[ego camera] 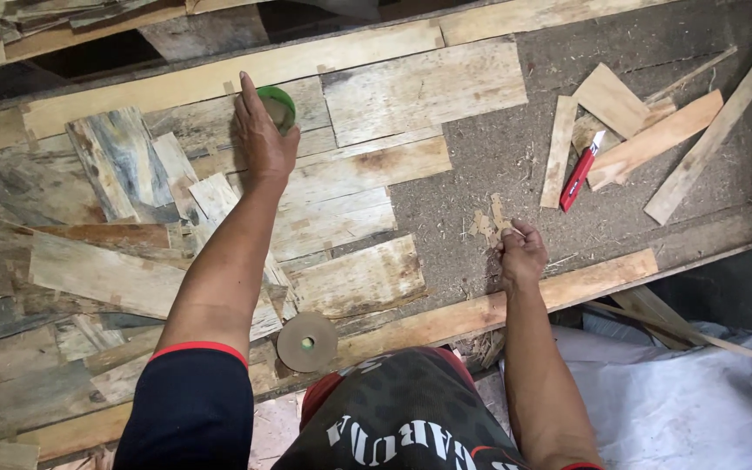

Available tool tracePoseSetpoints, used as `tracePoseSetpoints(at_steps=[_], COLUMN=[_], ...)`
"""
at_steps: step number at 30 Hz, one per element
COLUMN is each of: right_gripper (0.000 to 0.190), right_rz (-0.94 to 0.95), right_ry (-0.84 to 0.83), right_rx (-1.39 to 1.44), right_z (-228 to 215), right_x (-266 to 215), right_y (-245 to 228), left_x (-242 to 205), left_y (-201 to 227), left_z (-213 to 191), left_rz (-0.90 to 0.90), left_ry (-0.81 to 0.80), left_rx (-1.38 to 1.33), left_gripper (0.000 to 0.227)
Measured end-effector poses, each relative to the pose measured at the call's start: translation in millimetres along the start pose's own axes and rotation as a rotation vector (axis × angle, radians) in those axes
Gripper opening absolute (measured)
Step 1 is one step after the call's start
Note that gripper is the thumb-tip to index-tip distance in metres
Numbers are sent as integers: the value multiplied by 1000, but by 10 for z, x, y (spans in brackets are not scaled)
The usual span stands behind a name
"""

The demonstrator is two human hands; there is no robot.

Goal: Using a utility knife to cut and prepare thin wood strips on a workshop table.

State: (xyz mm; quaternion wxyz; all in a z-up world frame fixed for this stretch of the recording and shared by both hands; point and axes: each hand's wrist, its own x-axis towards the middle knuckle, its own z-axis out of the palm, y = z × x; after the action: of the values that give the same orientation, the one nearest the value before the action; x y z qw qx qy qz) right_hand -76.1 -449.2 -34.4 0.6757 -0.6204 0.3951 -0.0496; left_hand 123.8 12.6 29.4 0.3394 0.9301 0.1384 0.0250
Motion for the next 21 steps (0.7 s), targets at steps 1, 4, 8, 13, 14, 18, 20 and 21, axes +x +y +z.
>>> tracePoseSetpoints(at_steps=[1,4,8,13,14,18,20,21], right_gripper=[27,29,21,14,10,3,5,6], right_rz=[-1,16,61,118,161,300,274,243], right_ry=[-2,-2,-50,-151,-198,-297,-322,-342], right_rx=[2,33,81,169,183,227,198,172], right_z=[-16,-42,-101,-100,-95,23,93,136], right_x=[6,57,162,119,95,-127,-265,-327], right_y=[11,64,120,10,-39,-304,-337,-363], left_x=[-34,-125,-430,-1364,-1556,-2214,-2382,-2453], left_y=[34,118,153,512,592,1597,1413,1322], left_z=[-41,-126,73,363,494,2,561,840], left_rz=[1,40,169,211,203,-308,-340,-364], left_ry=[3,18,253,240,195,-456,-532,-610], left_rx=[1,-10,40,34,-89,-383,-529,-680], left_gripper=[127,131,131,114,96,33,34,35])
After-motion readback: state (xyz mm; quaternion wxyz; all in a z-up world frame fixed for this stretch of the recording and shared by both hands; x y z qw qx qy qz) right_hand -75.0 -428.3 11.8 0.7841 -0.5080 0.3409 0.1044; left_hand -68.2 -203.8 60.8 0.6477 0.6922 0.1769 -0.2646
